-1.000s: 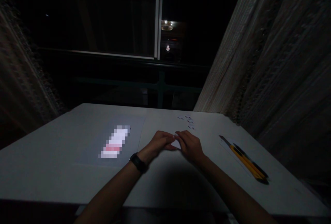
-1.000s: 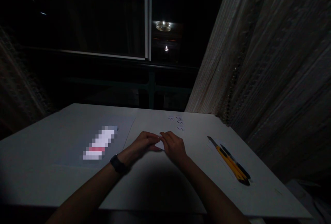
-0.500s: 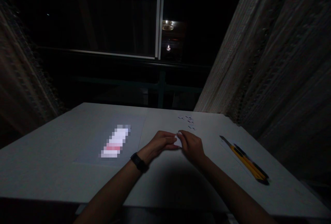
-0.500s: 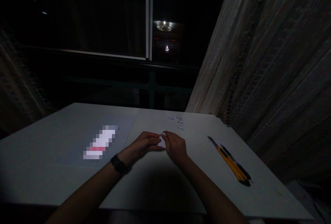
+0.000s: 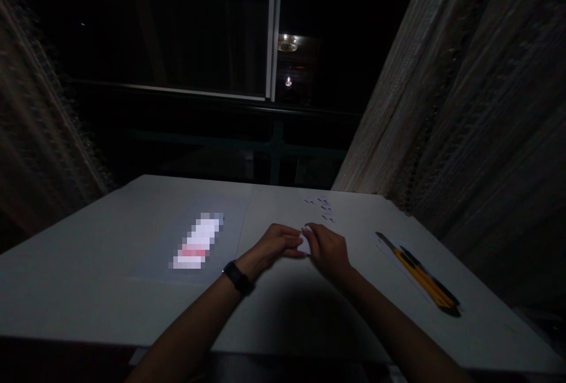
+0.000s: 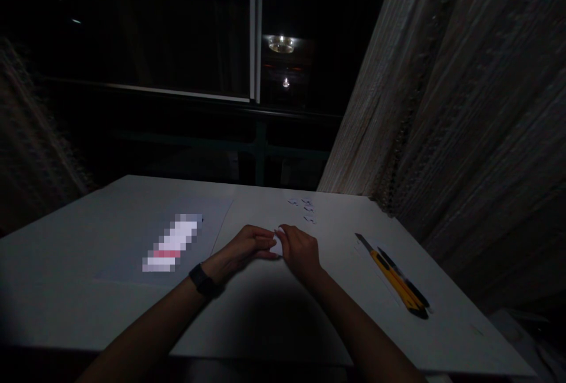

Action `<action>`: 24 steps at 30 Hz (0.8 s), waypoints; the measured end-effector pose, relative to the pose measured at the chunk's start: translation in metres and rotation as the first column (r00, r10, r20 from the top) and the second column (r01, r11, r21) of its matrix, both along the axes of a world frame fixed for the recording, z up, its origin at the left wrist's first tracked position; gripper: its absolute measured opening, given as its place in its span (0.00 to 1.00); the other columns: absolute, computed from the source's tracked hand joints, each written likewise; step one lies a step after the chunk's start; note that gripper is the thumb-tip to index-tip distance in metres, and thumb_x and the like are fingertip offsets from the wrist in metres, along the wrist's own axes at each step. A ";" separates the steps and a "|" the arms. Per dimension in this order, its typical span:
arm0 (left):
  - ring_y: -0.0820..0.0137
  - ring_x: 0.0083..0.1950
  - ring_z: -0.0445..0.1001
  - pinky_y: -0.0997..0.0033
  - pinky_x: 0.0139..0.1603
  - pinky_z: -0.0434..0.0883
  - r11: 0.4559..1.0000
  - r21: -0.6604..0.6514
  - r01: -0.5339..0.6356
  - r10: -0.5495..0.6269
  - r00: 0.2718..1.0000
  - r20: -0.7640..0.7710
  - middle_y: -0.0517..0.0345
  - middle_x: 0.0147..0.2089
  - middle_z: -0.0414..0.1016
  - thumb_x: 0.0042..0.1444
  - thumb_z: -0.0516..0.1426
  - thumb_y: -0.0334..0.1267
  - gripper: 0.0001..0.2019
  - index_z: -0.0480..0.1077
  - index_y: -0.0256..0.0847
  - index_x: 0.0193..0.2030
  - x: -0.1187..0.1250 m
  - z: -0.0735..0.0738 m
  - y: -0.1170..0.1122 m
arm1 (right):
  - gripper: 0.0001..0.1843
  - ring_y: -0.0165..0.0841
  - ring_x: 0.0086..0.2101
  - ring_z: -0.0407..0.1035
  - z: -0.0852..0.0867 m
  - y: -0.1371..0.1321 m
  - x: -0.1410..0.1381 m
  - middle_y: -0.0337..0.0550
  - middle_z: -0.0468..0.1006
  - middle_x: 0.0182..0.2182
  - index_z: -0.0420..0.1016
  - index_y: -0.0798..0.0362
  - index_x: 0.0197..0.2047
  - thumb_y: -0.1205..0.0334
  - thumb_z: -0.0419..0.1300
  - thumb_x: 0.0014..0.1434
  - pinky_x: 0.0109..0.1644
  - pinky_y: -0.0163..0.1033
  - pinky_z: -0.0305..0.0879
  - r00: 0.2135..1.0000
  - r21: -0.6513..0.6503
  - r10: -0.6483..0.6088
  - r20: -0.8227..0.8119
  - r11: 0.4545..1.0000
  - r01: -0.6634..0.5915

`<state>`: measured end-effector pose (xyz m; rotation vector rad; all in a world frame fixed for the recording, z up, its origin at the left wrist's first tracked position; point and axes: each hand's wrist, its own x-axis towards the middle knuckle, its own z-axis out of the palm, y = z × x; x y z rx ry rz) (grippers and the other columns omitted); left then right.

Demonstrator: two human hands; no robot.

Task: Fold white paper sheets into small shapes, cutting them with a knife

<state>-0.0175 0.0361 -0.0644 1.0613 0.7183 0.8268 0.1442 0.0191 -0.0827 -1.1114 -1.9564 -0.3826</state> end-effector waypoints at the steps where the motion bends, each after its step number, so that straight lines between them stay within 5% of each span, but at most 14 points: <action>1: 0.77 0.26 0.67 0.61 0.42 0.74 1.000 0.005 0.002 -0.002 1.000 0.001 0.63 0.21 0.63 0.38 0.66 0.33 0.11 0.69 0.30 0.22 0.000 0.000 0.000 | 0.11 0.33 0.32 0.72 0.000 0.000 0.000 0.48 0.78 0.33 0.71 0.56 0.41 0.64 0.50 0.61 0.37 0.35 0.65 1.000 -0.001 -0.001 0.006 1.000 0.001; 16: 0.77 0.26 0.67 0.61 0.42 0.75 0.999 0.030 -0.025 0.026 1.000 -0.017 0.62 0.22 0.64 0.40 0.64 0.34 0.09 0.71 0.30 0.26 0.001 -0.003 0.000 | 0.10 0.33 0.30 0.72 -0.002 0.002 0.002 0.47 0.78 0.31 0.72 0.56 0.38 0.64 0.51 0.60 0.35 0.35 0.64 0.999 -0.019 0.038 0.006 0.999 -0.038; 24: 0.78 0.23 0.65 0.65 0.33 0.76 0.992 0.123 -0.036 0.047 0.995 -0.085 0.63 0.19 0.62 0.39 0.65 0.40 0.13 0.71 0.30 0.24 0.003 -0.002 -0.002 | 0.10 0.33 0.30 0.70 0.004 -0.001 0.001 0.45 0.76 0.29 0.73 0.53 0.34 0.62 0.52 0.59 0.35 0.37 0.65 0.985 -0.105 0.083 -0.149 0.990 -0.099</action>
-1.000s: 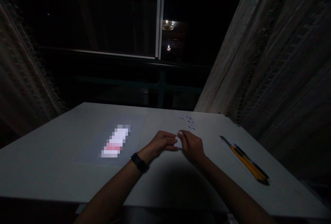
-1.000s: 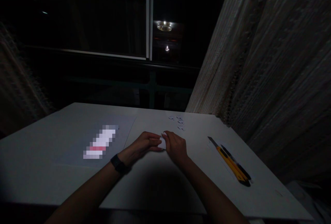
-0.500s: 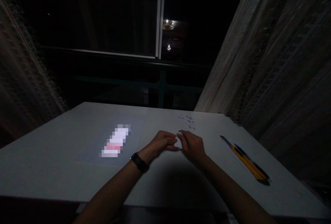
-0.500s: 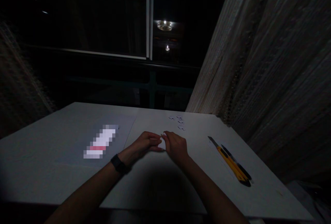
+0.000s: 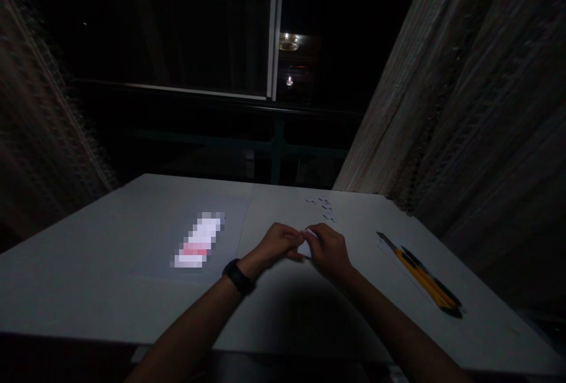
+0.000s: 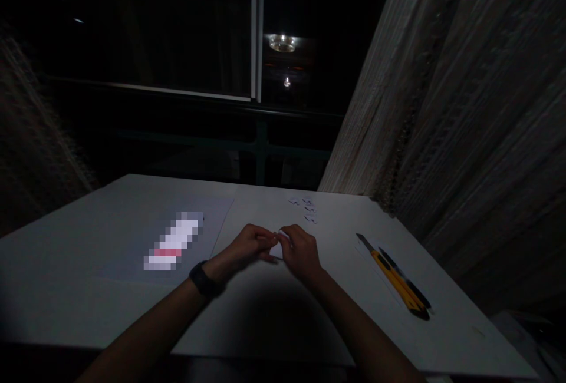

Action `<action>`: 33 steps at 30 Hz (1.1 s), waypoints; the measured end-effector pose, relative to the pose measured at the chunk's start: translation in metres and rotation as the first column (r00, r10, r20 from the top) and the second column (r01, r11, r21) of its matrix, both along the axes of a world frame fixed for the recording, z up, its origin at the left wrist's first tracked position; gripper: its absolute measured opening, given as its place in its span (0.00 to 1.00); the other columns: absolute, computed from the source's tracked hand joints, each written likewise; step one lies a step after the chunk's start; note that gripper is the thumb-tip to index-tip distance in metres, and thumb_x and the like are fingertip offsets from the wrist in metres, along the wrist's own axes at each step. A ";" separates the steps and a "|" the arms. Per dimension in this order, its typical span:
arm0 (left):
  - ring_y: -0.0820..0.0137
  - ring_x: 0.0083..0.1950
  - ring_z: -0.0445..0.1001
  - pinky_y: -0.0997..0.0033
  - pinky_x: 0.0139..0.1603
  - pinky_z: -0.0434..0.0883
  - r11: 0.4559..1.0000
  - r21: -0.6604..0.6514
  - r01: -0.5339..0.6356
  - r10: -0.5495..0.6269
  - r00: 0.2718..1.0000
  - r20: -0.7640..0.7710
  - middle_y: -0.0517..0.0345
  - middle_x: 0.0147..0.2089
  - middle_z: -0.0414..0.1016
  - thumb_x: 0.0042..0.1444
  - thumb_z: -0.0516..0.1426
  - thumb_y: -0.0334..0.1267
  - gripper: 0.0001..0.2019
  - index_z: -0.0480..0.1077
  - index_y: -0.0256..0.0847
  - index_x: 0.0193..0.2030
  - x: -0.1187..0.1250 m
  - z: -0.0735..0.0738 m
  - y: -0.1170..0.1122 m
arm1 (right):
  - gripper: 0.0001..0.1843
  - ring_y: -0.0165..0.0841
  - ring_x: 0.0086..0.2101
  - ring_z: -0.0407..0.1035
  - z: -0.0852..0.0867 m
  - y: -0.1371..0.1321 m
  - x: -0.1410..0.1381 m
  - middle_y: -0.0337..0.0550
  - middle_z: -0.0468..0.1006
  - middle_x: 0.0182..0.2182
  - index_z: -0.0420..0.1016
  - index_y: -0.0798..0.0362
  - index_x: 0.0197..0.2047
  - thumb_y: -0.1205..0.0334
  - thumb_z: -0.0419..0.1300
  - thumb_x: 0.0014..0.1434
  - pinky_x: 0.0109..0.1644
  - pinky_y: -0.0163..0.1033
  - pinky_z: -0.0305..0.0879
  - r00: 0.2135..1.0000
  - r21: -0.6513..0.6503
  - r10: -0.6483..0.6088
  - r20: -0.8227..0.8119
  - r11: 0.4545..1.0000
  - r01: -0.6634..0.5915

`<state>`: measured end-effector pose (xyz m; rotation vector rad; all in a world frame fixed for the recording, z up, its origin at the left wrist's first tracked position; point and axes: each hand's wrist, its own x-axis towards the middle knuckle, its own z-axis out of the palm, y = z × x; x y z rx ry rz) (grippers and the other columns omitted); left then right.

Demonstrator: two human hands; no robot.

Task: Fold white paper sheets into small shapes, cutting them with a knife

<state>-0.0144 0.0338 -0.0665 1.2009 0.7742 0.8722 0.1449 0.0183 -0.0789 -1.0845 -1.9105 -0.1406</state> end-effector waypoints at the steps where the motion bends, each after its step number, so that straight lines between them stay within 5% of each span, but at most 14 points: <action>1: 0.77 0.23 0.65 0.66 0.31 0.76 1.000 0.005 0.007 -0.007 1.000 -0.017 0.63 0.19 0.63 0.38 0.65 0.40 0.13 0.70 0.30 0.23 0.000 0.001 -0.001 | 0.09 0.33 0.30 0.70 0.002 0.000 -0.001 0.45 0.76 0.28 0.73 0.53 0.33 0.61 0.53 0.58 0.35 0.37 0.65 0.999 -0.031 0.004 -0.041 0.999 -0.005; 11: 0.78 0.20 0.64 0.68 0.28 0.74 0.996 0.009 0.088 -0.087 0.993 -0.077 0.63 0.18 0.63 0.40 0.64 0.39 0.12 0.71 0.30 0.22 -0.005 0.002 0.001 | 0.10 0.33 0.25 0.69 0.010 0.000 -0.003 0.40 0.75 0.22 0.73 0.54 0.25 0.56 0.59 0.51 0.30 0.36 0.64 0.952 -0.333 -0.023 -0.306 0.939 -0.085; 23: 0.76 0.23 0.67 0.65 0.32 0.75 0.996 -0.007 0.093 -0.093 0.994 -0.057 0.60 0.20 0.65 0.39 0.65 0.39 0.12 0.72 0.30 0.24 -0.004 -0.002 0.002 | 0.09 0.35 0.27 0.71 0.008 0.005 -0.003 0.42 0.78 0.24 0.74 0.54 0.26 0.57 0.60 0.48 0.33 0.38 0.66 0.905 -0.417 0.012 -0.425 0.885 -0.207; 33: 0.77 0.19 0.64 0.74 0.19 0.70 0.995 0.101 0.028 -0.006 0.976 -0.219 0.61 0.16 0.63 0.40 0.64 0.40 0.12 0.71 0.31 0.22 -0.002 0.001 0.001 | 0.11 0.33 0.23 0.68 0.011 0.006 -0.002 0.41 0.75 0.19 0.74 0.56 0.22 0.56 0.62 0.44 0.28 0.36 0.63 0.877 -0.501 0.038 -0.479 0.809 -0.309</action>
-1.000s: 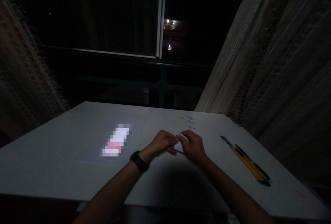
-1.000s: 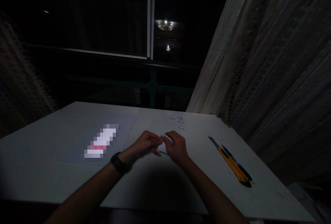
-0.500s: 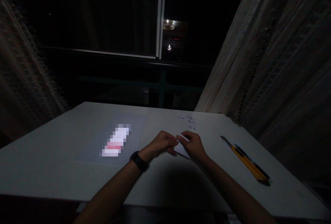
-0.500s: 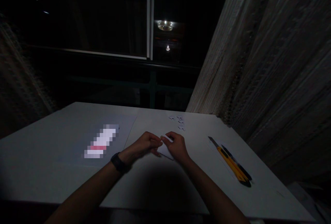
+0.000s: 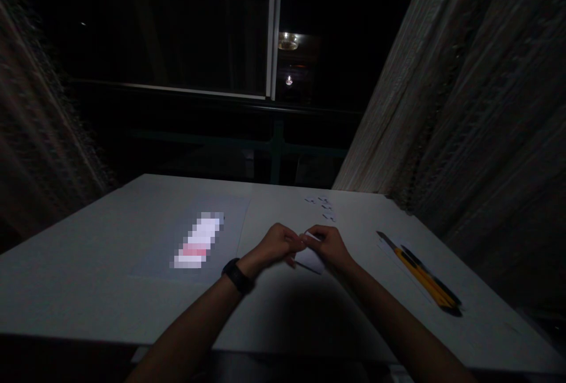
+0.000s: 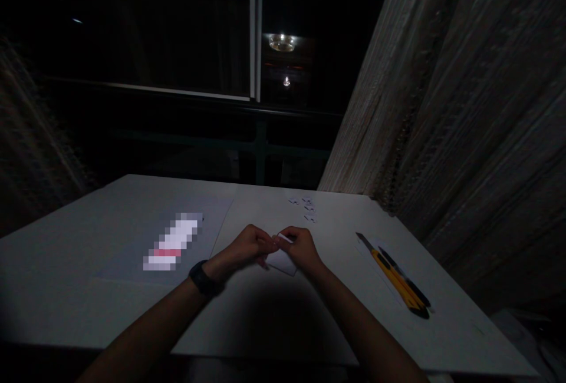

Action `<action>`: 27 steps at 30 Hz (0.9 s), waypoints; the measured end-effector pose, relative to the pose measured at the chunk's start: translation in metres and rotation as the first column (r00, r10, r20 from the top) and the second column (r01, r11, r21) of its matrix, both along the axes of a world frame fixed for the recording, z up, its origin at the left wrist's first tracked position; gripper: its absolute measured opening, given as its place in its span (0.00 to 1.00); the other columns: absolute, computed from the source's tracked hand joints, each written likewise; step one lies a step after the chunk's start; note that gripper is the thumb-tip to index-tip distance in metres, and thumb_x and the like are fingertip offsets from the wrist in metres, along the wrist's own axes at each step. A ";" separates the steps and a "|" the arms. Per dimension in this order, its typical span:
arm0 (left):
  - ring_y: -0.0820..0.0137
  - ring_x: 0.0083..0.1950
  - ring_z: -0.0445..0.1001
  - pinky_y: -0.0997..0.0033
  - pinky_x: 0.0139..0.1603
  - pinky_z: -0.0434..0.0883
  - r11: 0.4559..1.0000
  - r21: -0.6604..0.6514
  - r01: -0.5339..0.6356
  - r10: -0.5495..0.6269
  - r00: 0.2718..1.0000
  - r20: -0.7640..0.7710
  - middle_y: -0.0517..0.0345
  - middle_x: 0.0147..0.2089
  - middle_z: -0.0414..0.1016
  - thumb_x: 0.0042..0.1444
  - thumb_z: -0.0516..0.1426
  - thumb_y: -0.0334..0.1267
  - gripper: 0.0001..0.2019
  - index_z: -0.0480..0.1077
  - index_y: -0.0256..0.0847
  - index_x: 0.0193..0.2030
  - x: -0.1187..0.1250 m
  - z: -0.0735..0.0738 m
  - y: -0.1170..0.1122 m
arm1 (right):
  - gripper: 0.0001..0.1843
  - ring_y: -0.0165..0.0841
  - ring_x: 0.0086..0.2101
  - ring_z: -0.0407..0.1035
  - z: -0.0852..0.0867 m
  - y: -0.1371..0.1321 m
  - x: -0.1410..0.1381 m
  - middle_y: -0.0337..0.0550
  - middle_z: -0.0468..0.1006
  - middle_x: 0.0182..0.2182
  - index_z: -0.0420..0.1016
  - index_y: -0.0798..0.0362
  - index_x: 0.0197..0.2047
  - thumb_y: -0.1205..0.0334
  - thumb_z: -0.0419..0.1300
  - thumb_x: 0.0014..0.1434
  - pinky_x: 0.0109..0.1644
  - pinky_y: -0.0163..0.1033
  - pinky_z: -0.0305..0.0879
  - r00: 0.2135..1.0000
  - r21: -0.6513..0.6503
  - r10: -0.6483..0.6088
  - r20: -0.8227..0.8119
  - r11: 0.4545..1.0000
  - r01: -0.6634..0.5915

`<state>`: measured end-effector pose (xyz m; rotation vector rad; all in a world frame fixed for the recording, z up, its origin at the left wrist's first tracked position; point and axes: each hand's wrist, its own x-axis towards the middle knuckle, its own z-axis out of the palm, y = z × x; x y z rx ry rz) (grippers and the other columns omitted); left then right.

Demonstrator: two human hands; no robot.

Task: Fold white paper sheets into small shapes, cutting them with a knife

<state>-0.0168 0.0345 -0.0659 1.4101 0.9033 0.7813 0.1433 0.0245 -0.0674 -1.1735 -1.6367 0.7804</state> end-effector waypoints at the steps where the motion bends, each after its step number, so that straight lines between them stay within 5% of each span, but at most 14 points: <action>1: 0.77 0.18 0.63 0.75 0.18 0.69 1.000 0.006 -0.005 0.006 1.000 -0.012 0.62 0.16 0.63 0.39 0.63 0.39 0.11 0.71 0.31 0.21 0.000 0.000 0.000 | 0.11 0.32 0.23 0.68 0.001 0.000 0.001 0.41 0.75 0.19 0.74 0.56 0.22 0.55 0.62 0.44 0.28 0.35 0.62 1.000 -0.011 0.013 0.003 1.000 -0.013; 10: 0.78 0.16 0.62 0.77 0.17 0.65 0.998 -0.057 -0.007 0.004 0.998 -0.055 0.61 0.14 0.64 0.37 0.64 0.37 0.10 0.69 0.31 0.18 -0.002 0.006 0.000 | 0.17 0.25 0.19 0.56 0.005 0.004 0.008 0.35 0.67 0.14 0.73 0.57 0.18 0.51 0.68 0.33 0.25 0.34 0.51 0.995 -0.314 0.037 -0.089 0.947 -0.063; 19: 0.78 0.16 0.62 0.77 0.16 0.63 0.997 -0.069 0.036 -0.041 0.996 -0.077 0.61 0.14 0.65 0.37 0.64 0.36 0.09 0.70 0.32 0.17 -0.003 0.003 0.003 | 0.17 0.24 0.19 0.53 0.011 0.002 0.010 0.34 0.64 0.13 0.72 0.57 0.15 0.51 0.69 0.32 0.26 0.35 0.50 0.994 -0.368 0.054 -0.092 0.926 -0.084; 27: 0.78 0.16 0.62 0.77 0.16 0.63 0.998 -0.041 -0.038 0.034 0.996 -0.080 0.61 0.13 0.64 0.37 0.63 0.34 0.10 0.68 0.32 0.17 -0.004 0.006 0.002 | 0.17 0.24 0.19 0.54 0.010 0.005 0.021 0.33 0.62 0.14 0.72 0.58 0.18 0.50 0.65 0.40 0.24 0.33 0.48 0.974 -0.327 0.224 0.045 0.924 -0.197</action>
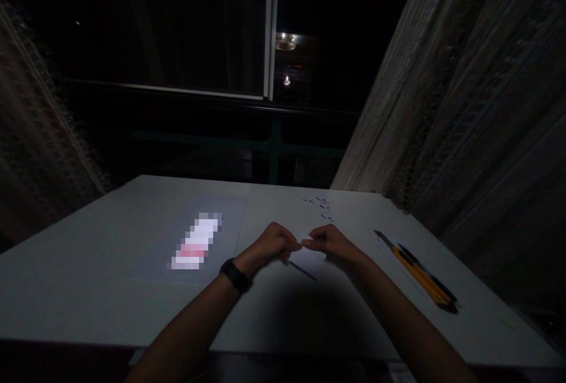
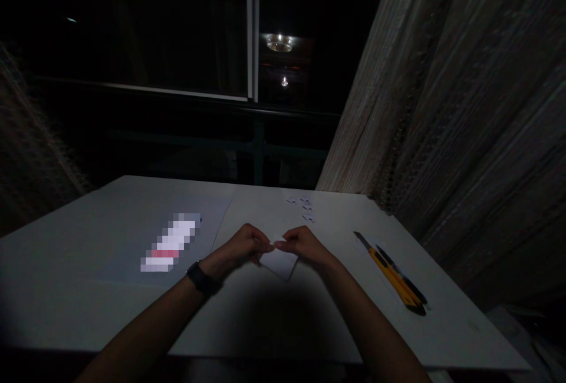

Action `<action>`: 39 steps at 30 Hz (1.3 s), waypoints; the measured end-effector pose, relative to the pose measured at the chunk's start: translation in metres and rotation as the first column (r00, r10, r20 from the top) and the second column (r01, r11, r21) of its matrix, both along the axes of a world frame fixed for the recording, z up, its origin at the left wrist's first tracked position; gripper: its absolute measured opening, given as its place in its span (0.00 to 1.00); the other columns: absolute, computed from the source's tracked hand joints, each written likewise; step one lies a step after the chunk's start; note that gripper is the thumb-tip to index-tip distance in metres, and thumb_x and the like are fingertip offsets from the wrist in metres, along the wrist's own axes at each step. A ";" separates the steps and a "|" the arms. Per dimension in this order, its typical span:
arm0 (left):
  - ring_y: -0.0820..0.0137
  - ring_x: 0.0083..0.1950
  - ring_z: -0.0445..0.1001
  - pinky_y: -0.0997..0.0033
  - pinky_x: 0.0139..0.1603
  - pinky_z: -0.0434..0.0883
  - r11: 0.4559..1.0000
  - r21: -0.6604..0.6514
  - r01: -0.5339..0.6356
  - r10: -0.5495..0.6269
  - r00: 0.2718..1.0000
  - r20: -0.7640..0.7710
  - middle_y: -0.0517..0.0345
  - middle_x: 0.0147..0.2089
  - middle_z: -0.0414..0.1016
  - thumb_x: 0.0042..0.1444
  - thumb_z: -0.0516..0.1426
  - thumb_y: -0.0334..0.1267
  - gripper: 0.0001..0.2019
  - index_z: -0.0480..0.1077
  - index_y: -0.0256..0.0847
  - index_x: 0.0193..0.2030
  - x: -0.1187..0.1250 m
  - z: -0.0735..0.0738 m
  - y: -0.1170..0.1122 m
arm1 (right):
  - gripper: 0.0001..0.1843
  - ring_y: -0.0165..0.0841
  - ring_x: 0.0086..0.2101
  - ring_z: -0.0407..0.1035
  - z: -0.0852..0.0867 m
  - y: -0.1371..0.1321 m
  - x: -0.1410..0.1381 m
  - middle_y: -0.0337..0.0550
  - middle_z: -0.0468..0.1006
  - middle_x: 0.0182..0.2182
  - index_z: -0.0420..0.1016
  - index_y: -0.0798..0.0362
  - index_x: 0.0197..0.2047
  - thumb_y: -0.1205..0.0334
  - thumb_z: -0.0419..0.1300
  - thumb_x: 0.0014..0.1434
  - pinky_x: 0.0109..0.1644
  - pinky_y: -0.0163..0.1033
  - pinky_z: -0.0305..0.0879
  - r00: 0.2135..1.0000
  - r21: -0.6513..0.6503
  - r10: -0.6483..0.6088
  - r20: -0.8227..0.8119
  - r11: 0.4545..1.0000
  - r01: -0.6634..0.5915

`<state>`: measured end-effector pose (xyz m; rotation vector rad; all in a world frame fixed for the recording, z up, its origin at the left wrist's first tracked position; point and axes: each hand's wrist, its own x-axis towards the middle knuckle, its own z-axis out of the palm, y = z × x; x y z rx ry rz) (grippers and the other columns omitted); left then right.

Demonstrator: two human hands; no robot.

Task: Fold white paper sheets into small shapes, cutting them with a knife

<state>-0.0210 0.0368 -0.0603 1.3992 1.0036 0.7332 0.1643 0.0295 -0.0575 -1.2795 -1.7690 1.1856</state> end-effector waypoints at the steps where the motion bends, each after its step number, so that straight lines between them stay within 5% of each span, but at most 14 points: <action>1: 0.78 0.16 0.62 0.77 0.16 0.64 1.000 0.003 -0.022 0.022 1.000 0.005 0.62 0.13 0.64 0.37 0.63 0.34 0.09 0.68 0.32 0.17 0.000 0.000 0.000 | 0.17 0.25 0.19 0.55 0.001 0.000 0.000 0.33 0.63 0.14 0.71 0.58 0.19 0.51 0.65 0.41 0.24 0.33 0.50 1.000 0.002 0.016 0.007 1.000 -0.016; 6: 0.79 0.14 0.61 0.79 0.14 0.61 0.990 0.056 -0.131 0.130 0.991 0.019 0.61 0.14 0.65 0.42 0.61 0.33 0.08 0.69 0.31 0.19 0.003 -0.001 0.002 | 0.16 0.31 0.28 0.66 0.001 0.000 -0.002 0.39 0.74 0.26 0.74 0.57 0.31 0.56 0.66 0.39 0.32 0.34 0.59 0.998 0.053 0.006 -0.064 0.999 -0.003; 13: 0.79 0.15 0.62 0.79 0.15 0.61 0.990 0.075 -0.121 0.114 0.990 0.086 0.61 0.14 0.65 0.43 0.62 0.36 0.10 0.69 0.30 0.20 0.002 0.005 -0.001 | 0.14 0.30 0.25 0.64 -0.002 0.004 0.000 0.37 0.71 0.21 0.73 0.57 0.25 0.58 0.67 0.35 0.30 0.34 0.58 0.985 0.094 -0.139 -0.102 0.984 0.149; 27: 0.80 0.15 0.57 0.78 0.16 0.53 0.997 0.068 -0.022 0.023 1.000 -0.015 0.64 0.14 0.61 0.38 0.64 0.43 0.16 0.63 0.35 0.15 -0.002 0.001 0.003 | 0.19 0.29 0.23 0.64 0.002 -0.001 0.001 0.36 0.72 0.21 0.74 0.58 0.28 0.57 0.70 0.31 0.29 0.34 0.58 0.982 -0.071 -0.043 -0.182 0.997 0.030; 32: 0.80 0.15 0.57 0.77 0.16 0.54 0.997 0.068 -0.043 0.044 0.999 -0.020 0.64 0.14 0.61 0.36 0.64 0.43 0.15 0.64 0.35 0.15 -0.001 0.002 0.001 | 0.21 0.32 0.30 0.68 0.001 0.000 0.000 0.40 0.75 0.28 0.74 0.57 0.33 0.53 0.68 0.36 0.34 0.36 0.61 0.989 0.032 0.041 -0.144 0.999 -0.037; 39: 0.80 0.14 0.57 0.77 0.16 0.54 0.995 0.102 -0.005 0.011 0.998 -0.065 0.65 0.12 0.59 0.37 0.63 0.45 0.17 0.63 0.35 0.14 0.003 0.005 -0.004 | 0.19 0.27 0.22 0.61 -0.003 0.001 -0.006 0.38 0.70 0.18 0.73 0.57 0.21 0.47 0.66 0.39 0.27 0.34 0.56 0.993 0.086 -0.098 -0.067 0.991 0.103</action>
